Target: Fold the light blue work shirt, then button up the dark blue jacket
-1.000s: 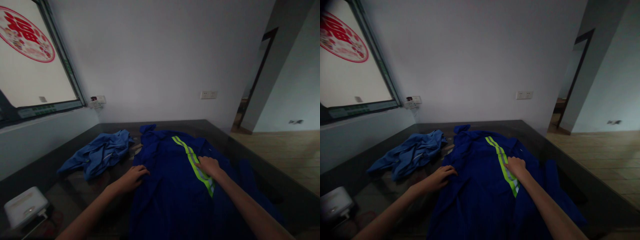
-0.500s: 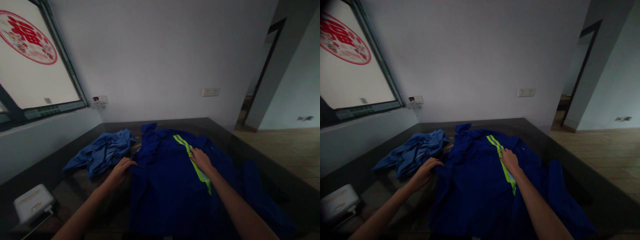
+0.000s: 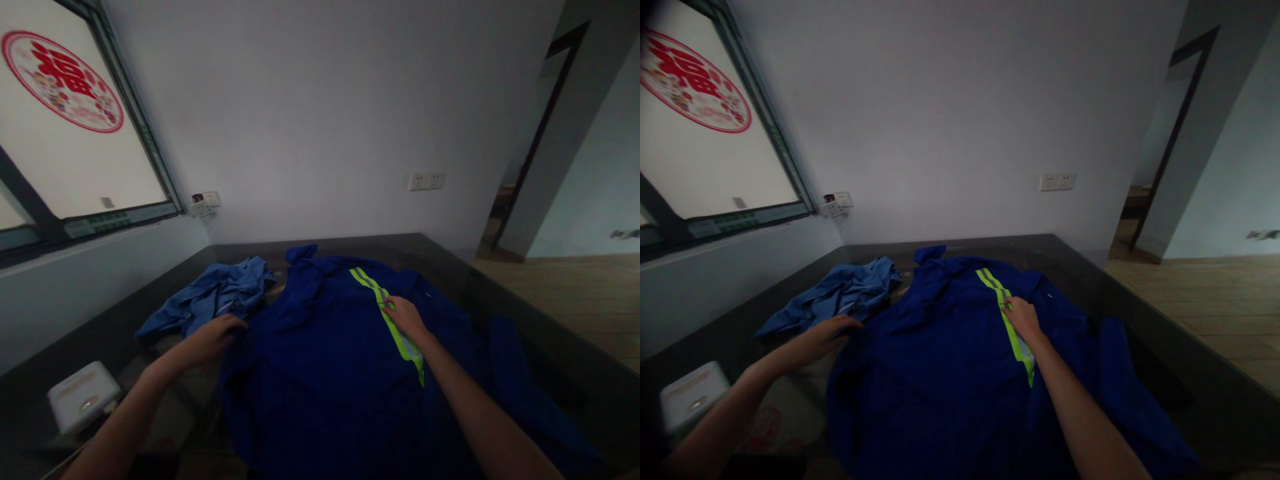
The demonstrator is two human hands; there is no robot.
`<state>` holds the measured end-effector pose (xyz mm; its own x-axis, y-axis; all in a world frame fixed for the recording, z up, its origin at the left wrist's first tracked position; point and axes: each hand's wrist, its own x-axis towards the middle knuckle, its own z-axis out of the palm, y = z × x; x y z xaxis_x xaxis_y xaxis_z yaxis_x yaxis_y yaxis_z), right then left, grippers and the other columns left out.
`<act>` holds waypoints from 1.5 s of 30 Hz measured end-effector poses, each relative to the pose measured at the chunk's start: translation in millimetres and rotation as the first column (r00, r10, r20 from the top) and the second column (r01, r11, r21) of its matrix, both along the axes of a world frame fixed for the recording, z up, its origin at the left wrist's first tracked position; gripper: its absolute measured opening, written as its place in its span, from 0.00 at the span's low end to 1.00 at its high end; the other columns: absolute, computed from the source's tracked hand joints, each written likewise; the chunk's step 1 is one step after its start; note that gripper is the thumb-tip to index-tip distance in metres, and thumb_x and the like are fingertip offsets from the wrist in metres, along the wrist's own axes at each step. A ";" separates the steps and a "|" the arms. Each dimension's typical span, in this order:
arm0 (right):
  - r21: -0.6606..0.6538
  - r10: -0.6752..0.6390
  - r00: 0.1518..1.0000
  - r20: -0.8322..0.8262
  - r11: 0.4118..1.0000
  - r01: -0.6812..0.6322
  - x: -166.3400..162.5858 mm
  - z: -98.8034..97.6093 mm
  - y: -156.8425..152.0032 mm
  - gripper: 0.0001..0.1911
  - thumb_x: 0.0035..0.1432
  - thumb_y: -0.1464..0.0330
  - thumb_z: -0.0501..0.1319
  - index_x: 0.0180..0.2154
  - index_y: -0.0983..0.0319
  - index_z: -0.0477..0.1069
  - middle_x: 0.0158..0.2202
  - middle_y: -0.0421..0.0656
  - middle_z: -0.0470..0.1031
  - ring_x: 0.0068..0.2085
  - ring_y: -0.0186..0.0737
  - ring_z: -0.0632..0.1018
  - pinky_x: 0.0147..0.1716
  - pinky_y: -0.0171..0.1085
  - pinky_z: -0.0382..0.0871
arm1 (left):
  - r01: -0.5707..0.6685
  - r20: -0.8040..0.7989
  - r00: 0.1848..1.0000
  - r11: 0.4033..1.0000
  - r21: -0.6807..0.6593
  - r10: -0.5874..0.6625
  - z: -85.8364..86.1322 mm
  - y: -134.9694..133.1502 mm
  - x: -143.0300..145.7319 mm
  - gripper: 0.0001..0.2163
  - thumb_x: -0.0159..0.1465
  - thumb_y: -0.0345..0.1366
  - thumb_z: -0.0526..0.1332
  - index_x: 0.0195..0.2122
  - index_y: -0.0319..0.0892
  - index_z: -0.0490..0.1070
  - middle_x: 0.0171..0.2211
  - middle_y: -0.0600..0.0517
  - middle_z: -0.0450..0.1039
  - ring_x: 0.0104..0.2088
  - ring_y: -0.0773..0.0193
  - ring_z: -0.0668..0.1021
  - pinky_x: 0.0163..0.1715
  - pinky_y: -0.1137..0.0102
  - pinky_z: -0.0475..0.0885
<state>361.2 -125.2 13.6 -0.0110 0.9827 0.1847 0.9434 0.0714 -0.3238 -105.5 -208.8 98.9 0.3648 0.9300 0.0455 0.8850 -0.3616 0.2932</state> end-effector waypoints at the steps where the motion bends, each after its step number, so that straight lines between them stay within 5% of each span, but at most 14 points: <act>1: -0.003 0.002 1.000 -0.012 1.000 -0.002 0.3 -0.4 0.3 0.15 0.59 0.66 0.55 0.46 0.62 0.72 0.48 0.47 0.75 0.50 0.44 0.74 0.47 0.36 0.62 | 0.044 0.045 0.998 0.998 0.046 -0.046 11.9 -0.4 21.1 0.14 0.60 0.30 0.54 0.45 0.45 0.71 0.45 0.52 0.74 0.47 0.61 0.74 0.51 0.67 0.67; 4: 0.014 0.009 0.998 -0.063 1.000 -0.008 0.8 -2.6 1.4 0.16 0.59 0.65 0.55 0.46 0.63 0.73 0.48 0.48 0.76 0.50 0.44 0.74 0.47 0.34 0.63 | 0.313 0.232 0.926 0.949 -0.026 -0.299 42.2 -6.4 104.9 0.13 0.64 0.34 0.53 0.49 0.44 0.69 0.48 0.52 0.73 0.47 0.64 0.74 0.49 0.69 0.68; 7: 0.031 0.040 0.990 -0.134 0.999 -0.036 0.8 -4.3 1.9 0.16 0.59 0.64 0.55 0.45 0.62 0.74 0.48 0.46 0.76 0.50 0.42 0.74 0.47 0.33 0.63 | 0.588 0.372 0.770 0.803 -0.096 -0.519 42.8 -3.0 193.3 0.13 0.66 0.35 0.52 0.48 0.44 0.70 0.41 0.52 0.76 0.41 0.66 0.77 0.44 0.71 0.70; 9: 0.028 0.062 0.985 -0.163 0.998 -0.058 0.4 -2.5 1.9 0.15 0.58 0.64 0.56 0.44 0.62 0.75 0.47 0.46 0.76 0.49 0.42 0.75 0.46 0.33 0.63 | 0.594 0.367 0.755 0.804 -0.029 -0.544 20.3 11.9 239.9 0.11 0.64 0.32 0.54 0.45 0.43 0.72 0.39 0.52 0.77 0.39 0.65 0.77 0.43 0.72 0.70; 13: 0.012 0.009 0.990 -0.143 1.000 -0.007 -3.4 13.4 -0.3 0.13 0.56 0.64 0.58 0.40 0.62 0.76 0.43 0.47 0.78 0.46 0.45 0.77 0.42 0.34 0.64 | 0.273 0.491 0.825 0.958 0.090 -0.281 -48.9 55.8 287.5 0.12 0.60 0.25 0.54 0.39 0.41 0.74 0.38 0.51 0.77 0.40 0.64 0.77 0.43 0.70 0.70; 16: 0.005 -0.027 0.995 -0.099 1.000 0.028 -11.8 29.4 -5.2 0.11 0.55 0.65 0.59 0.39 0.61 0.76 0.41 0.48 0.78 0.45 0.46 0.77 0.40 0.35 0.65 | 0.056 0.687 0.722 0.997 0.060 -0.082 -84.1 74.7 290.1 0.12 0.59 0.22 0.52 0.38 0.39 0.73 0.36 0.50 0.76 0.37 0.65 0.77 0.41 0.71 0.71; 20: -0.013 -0.024 1.000 -0.017 1.000 0.024 -27.4 34.7 -13.2 0.11 0.58 0.65 0.57 0.40 0.61 0.75 0.41 0.50 0.78 0.43 0.47 0.78 0.38 0.36 0.65 | 0.044 0.775 0.622 0.993 0.107 -0.111 -96.6 71.9 279.0 0.12 0.58 0.21 0.53 0.36 0.40 0.72 0.34 0.51 0.75 0.36 0.66 0.76 0.41 0.70 0.70; 28: -0.031 0.039 0.998 -0.054 0.999 -0.040 -23.9 11.7 -12.4 0.12 0.57 0.65 0.59 0.41 0.62 0.75 0.44 0.50 0.77 0.47 0.46 0.76 0.43 0.36 0.65 | 0.113 0.721 0.646 0.965 0.235 -0.251 -97.5 59.9 280.1 0.11 0.59 0.22 0.53 0.38 0.40 0.71 0.37 0.50 0.74 0.39 0.63 0.75 0.43 0.68 0.70; 33: 0.121 0.189 0.924 -0.332 0.980 -0.157 -8.6 20.5 -10.2 0.13 0.53 0.62 0.59 0.33 0.64 0.77 0.35 0.46 0.78 0.40 0.45 0.76 0.38 0.36 0.65 | 0.242 0.664 0.649 0.928 0.283 -0.372 -95.0 56.8 280.3 0.11 0.60 0.25 0.54 0.41 0.41 0.71 0.41 0.49 0.74 0.43 0.62 0.75 0.46 0.66 0.68; 40: 0.125 0.285 0.676 -0.680 0.953 -0.276 -8.7 42.0 -25.0 0.19 0.49 0.54 0.62 0.32 0.65 0.74 0.26 0.40 0.72 0.26 0.34 0.69 0.25 0.31 0.59 | 0.155 0.711 0.625 0.943 0.294 -0.324 -78.5 48.1 279.2 0.08 0.61 0.27 0.54 0.37 0.41 0.71 0.36 0.50 0.74 0.38 0.63 0.75 0.42 0.69 0.69; 45: 0.112 0.288 0.662 -0.692 0.949 -0.296 -13.2 44.5 -27.6 0.19 0.49 0.55 0.62 0.32 0.65 0.74 0.24 0.38 0.69 0.24 0.32 0.66 0.23 0.31 0.57 | 0.075 0.826 0.505 0.966 0.247 -0.251 -70.7 42.5 280.4 0.07 0.62 0.28 0.54 0.37 0.41 0.70 0.33 0.51 0.73 0.34 0.65 0.75 0.37 0.71 0.69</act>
<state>348.0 -152.9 58.1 -0.1705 0.9532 0.2497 0.3807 0.2974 -0.8756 174.9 -166.3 28.2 0.2149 0.8041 0.5544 0.1675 -0.5895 0.7902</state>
